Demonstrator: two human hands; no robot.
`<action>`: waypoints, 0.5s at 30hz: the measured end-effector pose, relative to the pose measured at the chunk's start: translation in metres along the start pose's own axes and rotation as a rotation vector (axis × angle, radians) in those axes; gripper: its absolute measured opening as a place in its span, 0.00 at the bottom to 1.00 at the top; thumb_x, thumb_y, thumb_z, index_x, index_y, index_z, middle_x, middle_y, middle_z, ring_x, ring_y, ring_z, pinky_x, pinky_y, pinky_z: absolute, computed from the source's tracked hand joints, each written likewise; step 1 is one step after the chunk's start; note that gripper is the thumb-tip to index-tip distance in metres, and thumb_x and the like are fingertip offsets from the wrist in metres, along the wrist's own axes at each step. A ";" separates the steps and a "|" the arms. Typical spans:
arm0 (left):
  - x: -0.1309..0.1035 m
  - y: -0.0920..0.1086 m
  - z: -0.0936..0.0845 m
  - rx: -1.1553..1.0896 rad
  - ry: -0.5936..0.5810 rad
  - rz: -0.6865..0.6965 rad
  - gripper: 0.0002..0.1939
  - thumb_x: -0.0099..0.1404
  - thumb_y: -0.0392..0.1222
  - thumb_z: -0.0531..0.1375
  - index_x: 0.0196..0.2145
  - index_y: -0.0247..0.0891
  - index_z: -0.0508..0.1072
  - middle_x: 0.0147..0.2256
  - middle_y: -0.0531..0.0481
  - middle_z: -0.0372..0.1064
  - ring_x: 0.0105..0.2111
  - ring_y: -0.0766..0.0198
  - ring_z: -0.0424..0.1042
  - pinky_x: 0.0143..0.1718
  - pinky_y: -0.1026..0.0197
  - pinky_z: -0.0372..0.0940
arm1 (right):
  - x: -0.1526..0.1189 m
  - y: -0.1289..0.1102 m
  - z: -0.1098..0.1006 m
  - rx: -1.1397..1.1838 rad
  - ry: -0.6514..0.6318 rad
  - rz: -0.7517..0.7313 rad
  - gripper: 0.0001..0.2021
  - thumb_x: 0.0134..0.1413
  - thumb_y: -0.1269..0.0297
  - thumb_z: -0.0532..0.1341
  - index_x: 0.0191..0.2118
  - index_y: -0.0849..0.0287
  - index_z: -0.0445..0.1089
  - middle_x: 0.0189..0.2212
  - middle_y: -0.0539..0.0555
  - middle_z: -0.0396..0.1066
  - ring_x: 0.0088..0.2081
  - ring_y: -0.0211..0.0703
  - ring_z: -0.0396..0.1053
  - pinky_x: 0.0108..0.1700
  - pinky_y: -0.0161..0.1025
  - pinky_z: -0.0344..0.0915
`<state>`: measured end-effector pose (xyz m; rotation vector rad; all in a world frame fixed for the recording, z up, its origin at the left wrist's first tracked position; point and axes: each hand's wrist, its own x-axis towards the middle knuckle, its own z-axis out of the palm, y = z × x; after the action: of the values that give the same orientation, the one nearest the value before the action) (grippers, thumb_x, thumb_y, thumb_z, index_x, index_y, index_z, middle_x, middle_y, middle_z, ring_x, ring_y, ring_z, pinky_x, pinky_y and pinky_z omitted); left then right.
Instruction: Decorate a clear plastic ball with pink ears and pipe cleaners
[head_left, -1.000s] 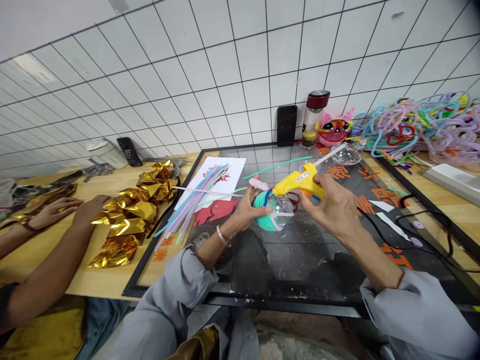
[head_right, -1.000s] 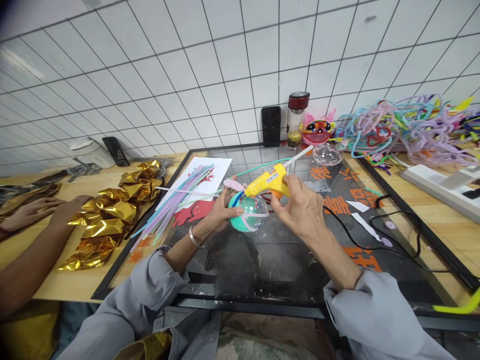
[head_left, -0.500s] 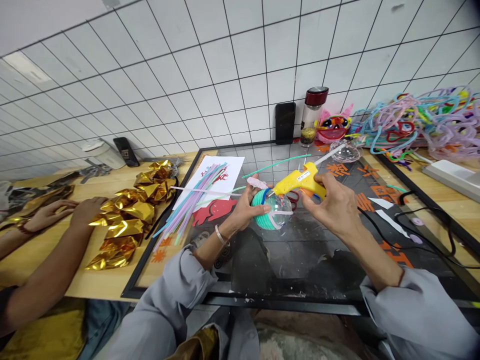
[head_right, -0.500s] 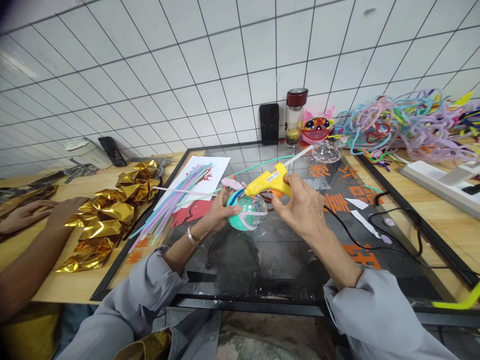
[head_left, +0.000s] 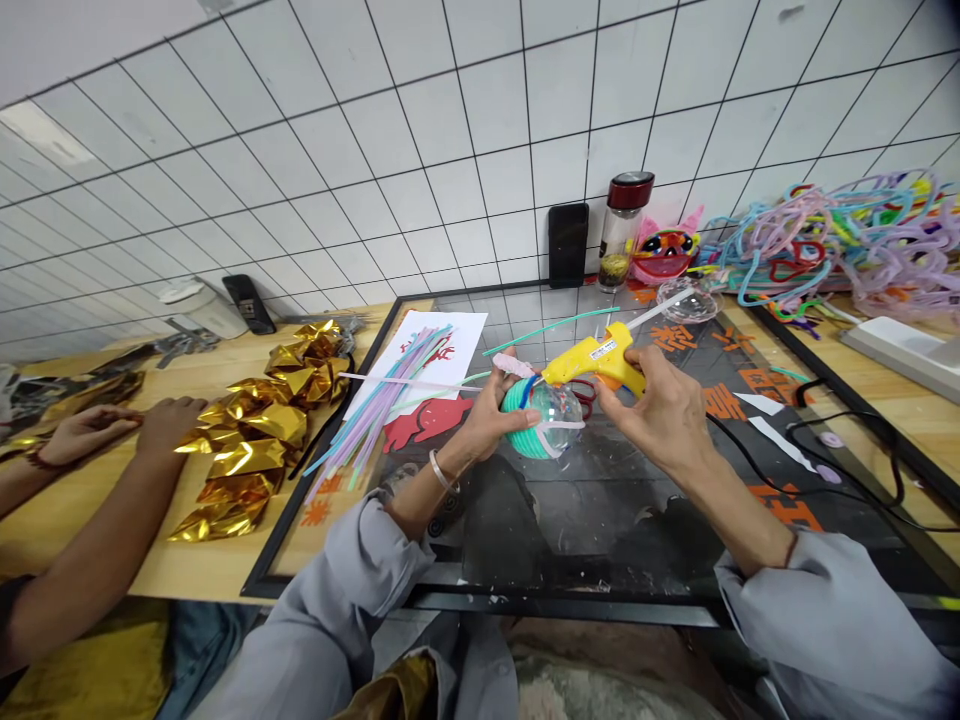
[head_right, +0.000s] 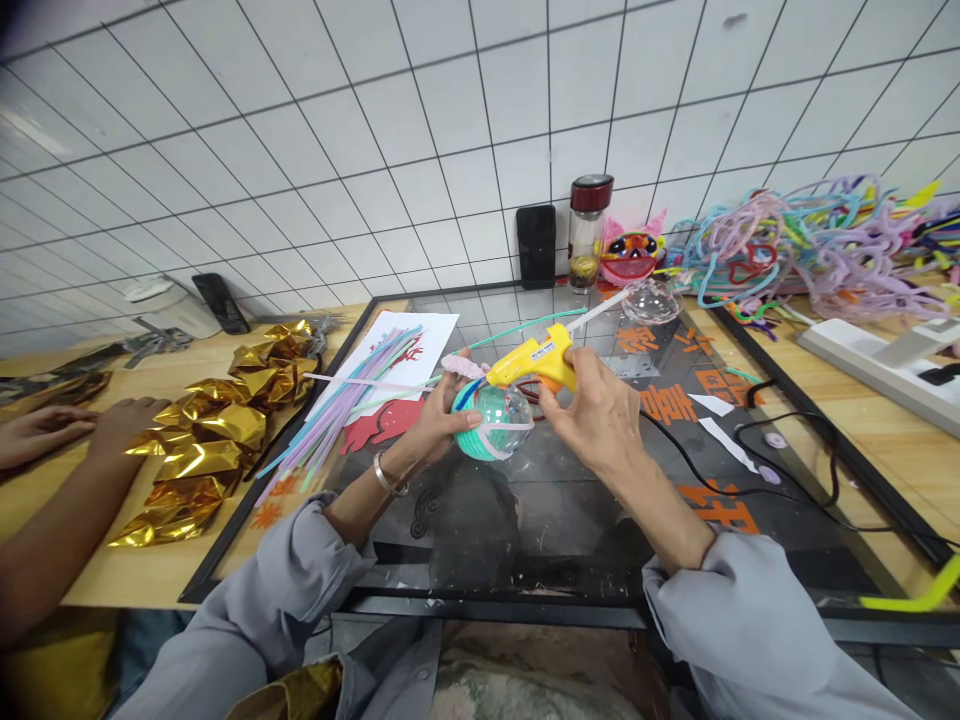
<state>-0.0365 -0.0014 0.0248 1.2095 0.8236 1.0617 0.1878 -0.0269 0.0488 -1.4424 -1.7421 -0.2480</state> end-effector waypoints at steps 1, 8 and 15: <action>0.000 0.000 0.000 0.002 -0.002 0.000 0.65 0.43 0.48 0.75 0.71 0.43 0.44 0.61 0.39 0.63 0.61 0.43 0.62 0.55 0.50 0.67 | 0.000 0.000 0.000 0.000 -0.006 -0.003 0.14 0.55 0.53 0.59 0.40 0.58 0.67 0.34 0.58 0.77 0.33 0.51 0.74 0.29 0.41 0.62; 0.000 -0.004 -0.002 0.007 -0.012 0.017 0.64 0.44 0.47 0.75 0.71 0.44 0.44 0.61 0.39 0.63 0.61 0.44 0.63 0.55 0.51 0.67 | 0.000 -0.001 -0.005 -0.008 -0.005 -0.022 0.13 0.55 0.54 0.60 0.40 0.59 0.67 0.33 0.58 0.77 0.33 0.51 0.74 0.29 0.41 0.63; 0.002 -0.006 -0.003 0.020 -0.022 0.022 0.64 0.44 0.48 0.75 0.71 0.44 0.45 0.61 0.40 0.64 0.60 0.45 0.64 0.56 0.50 0.66 | 0.000 -0.001 -0.005 0.030 -0.011 -0.010 0.14 0.53 0.53 0.61 0.39 0.58 0.67 0.33 0.58 0.77 0.32 0.51 0.74 0.30 0.41 0.64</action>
<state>-0.0378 0.0011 0.0181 1.2474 0.8075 1.0584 0.1890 -0.0304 0.0519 -1.4167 -1.7554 -0.2189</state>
